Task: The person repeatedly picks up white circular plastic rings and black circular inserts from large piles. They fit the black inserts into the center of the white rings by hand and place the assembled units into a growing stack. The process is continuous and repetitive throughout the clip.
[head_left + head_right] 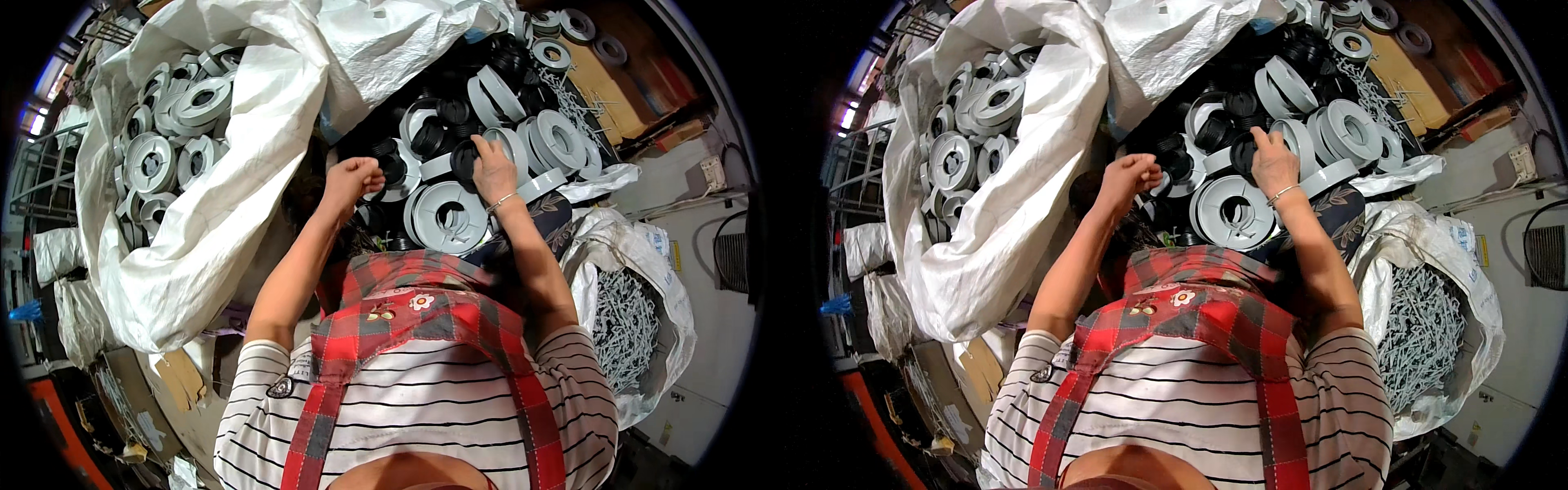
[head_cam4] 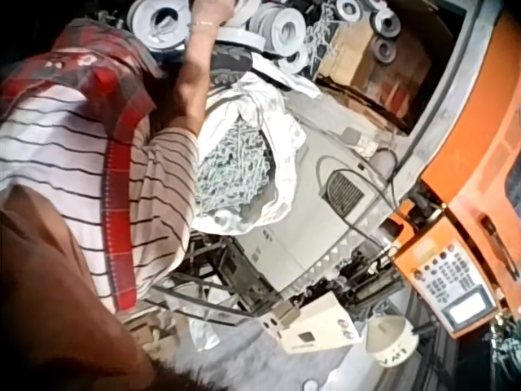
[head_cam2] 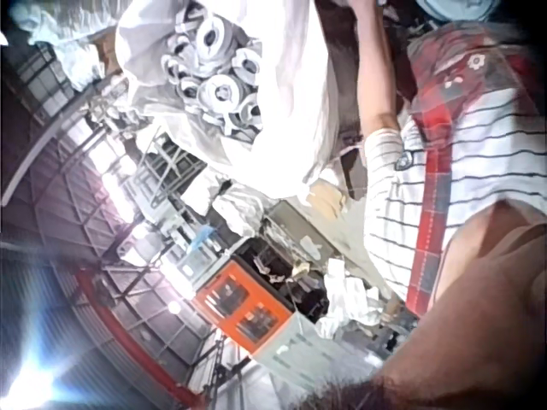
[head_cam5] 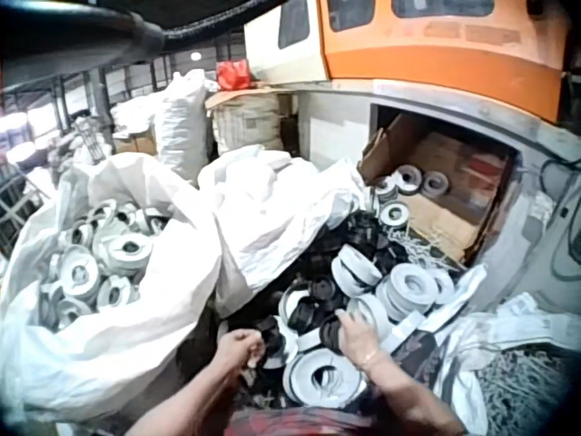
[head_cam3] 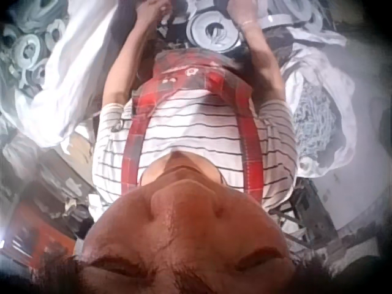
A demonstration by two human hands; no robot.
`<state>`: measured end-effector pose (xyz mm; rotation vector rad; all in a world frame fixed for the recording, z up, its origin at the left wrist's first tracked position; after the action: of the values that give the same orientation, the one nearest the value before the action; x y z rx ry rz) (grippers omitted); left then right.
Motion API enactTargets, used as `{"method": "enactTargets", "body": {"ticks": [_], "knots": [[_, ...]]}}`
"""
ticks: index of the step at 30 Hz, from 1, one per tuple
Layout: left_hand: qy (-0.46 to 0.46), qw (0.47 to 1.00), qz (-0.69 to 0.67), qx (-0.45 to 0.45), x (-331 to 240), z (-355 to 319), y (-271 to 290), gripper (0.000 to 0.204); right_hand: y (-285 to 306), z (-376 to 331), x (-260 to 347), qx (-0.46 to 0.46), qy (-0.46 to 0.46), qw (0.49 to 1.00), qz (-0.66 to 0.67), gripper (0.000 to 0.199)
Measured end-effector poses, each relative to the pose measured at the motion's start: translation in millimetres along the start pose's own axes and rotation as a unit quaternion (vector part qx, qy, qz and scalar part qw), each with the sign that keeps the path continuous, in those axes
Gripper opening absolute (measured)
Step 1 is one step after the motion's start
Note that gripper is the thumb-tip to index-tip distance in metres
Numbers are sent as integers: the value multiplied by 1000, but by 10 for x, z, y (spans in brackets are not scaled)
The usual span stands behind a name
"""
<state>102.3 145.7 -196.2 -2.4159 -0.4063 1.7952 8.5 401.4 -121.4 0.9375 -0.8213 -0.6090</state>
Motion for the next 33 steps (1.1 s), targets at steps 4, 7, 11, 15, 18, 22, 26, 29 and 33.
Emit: {"method": "enactTargets", "body": {"ticks": [4, 7, 11, 15, 18, 22, 26, 29, 33], "knots": [[10, 997, 45, -63, 277, 727, -200, 43, 4, -2, 55, 19, -39, 999, -5, 33], [15, 980, 146, -133, 450, 1189, -180, 38, -42, 30, 130, 96, -72, 993, -11, 71], [104, 987, -31, -116, 847, 1540, -231, 33, -40, 76, 247, 161, -111, 981, -18, 89], [63, 997, -30, -40, 338, 1313, -593, 29, -42, 56, -45, 131, -137, 974, 124, 79], [-38, 998, 56, -16, -20, 1216, -557, 32, -8, -18, -142, 102, -131, 951, 261, 75], [-174, 918, 356, 32, -1074, 636, -1116, 56, -31, -45, -272, 54, -148, 909, 386, 69], [-231, 914, 334, 25, -1315, 510, -935, 57, 306, 74, -61, 30, -118, 926, 357, 64], [-125, 976, 154, 94, -1072, 370, -892, 43, 343, 138, 137, 26, -79, 929, 362, 67], [-37, 989, -17, 141, -773, 4, -916, 40, 405, 288, 623, 53, -32, 954, 293, 72]]}}
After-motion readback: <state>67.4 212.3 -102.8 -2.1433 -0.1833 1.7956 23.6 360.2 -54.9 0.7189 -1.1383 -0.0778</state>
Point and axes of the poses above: each hand's wrist, its own z-axis towards the middle knuckle, its own y-axis out of the back of the hand, x = y × z, the point moved 10 cm from there along z, towards the middle knuckle, and after that the axes turned 7 degrees about x, right-handed, at the moved point
